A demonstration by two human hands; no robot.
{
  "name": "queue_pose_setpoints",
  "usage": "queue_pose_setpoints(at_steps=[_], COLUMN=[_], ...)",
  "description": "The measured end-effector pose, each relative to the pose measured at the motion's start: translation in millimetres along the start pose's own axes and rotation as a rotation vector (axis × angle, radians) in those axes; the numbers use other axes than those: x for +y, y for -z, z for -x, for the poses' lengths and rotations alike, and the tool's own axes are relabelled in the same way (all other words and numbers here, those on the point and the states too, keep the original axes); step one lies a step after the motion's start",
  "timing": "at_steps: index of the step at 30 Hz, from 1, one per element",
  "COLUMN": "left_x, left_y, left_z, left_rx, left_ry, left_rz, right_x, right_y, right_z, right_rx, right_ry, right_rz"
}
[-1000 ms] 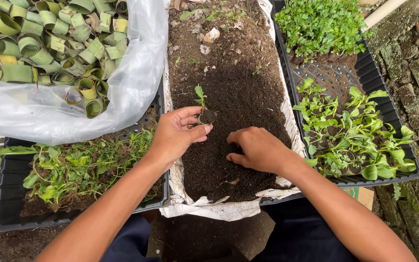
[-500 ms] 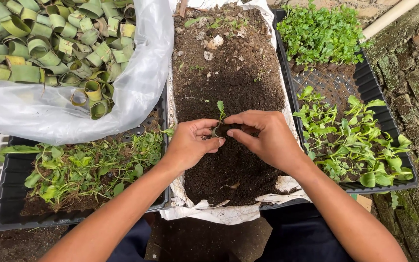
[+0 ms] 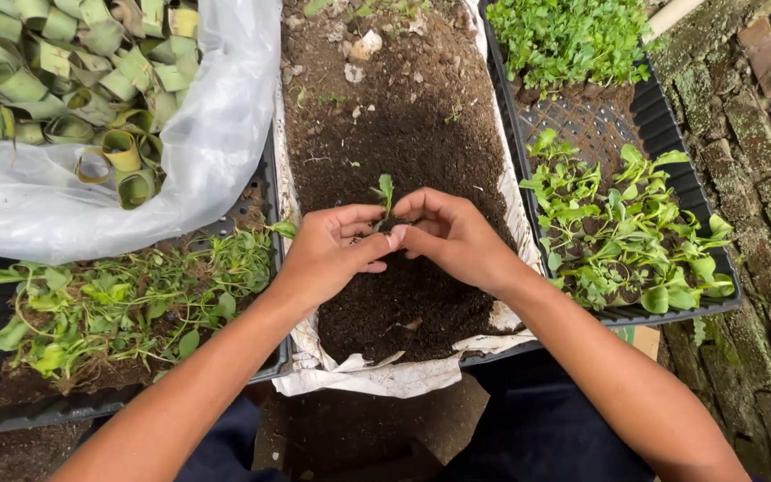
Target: The person is taking small seedlings from a tray, wrapping their roots in pieces of leaves, and then planting them into a soil-filled tray.
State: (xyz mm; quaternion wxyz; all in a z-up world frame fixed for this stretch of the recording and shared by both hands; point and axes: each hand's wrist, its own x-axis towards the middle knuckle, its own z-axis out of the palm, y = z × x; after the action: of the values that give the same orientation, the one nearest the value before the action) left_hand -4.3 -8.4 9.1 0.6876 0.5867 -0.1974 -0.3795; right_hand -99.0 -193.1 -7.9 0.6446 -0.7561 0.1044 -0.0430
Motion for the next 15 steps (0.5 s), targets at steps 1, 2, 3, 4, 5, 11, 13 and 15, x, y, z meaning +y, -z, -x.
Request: queue_pose_setpoints(at_steps=[1,2,3,4,5,11,13,15], left_x=[-3,-5,-7,-6,-6,16,20,22], left_y=[0,1,3,4,4,-11,-16,-20], left_z=[-1,-1,-2,-1,0,5,3,3], left_rx=[-0.001,0.007,0.018,0.019,0.022,0.079,0.134,0.185], left_ry=[-0.009,-0.009,-0.013,-0.027,-0.015,0.182,0.287,0.28], left_rz=[-0.007,-0.021,-0.035,-0.042,-0.022,-0.089,-0.16,-0.125], right_x=[4,6,8,9,11,-9,-14,-5], right_y=[0,-1,-1,-3,-3,3,7,5], right_z=[0,0,-2,-4,-3,6,6,3], right_rx=[0.002,0.017,0.03,0.03,0.046,0.004,-0.124,-0.086], right_ry=[0.012,0.015,0.023,0.038,0.013,0.048,0.091,0.058], right_rz=[0.0,-0.01,-0.017,-0.015,-0.032,-0.098,-0.065,-0.061])
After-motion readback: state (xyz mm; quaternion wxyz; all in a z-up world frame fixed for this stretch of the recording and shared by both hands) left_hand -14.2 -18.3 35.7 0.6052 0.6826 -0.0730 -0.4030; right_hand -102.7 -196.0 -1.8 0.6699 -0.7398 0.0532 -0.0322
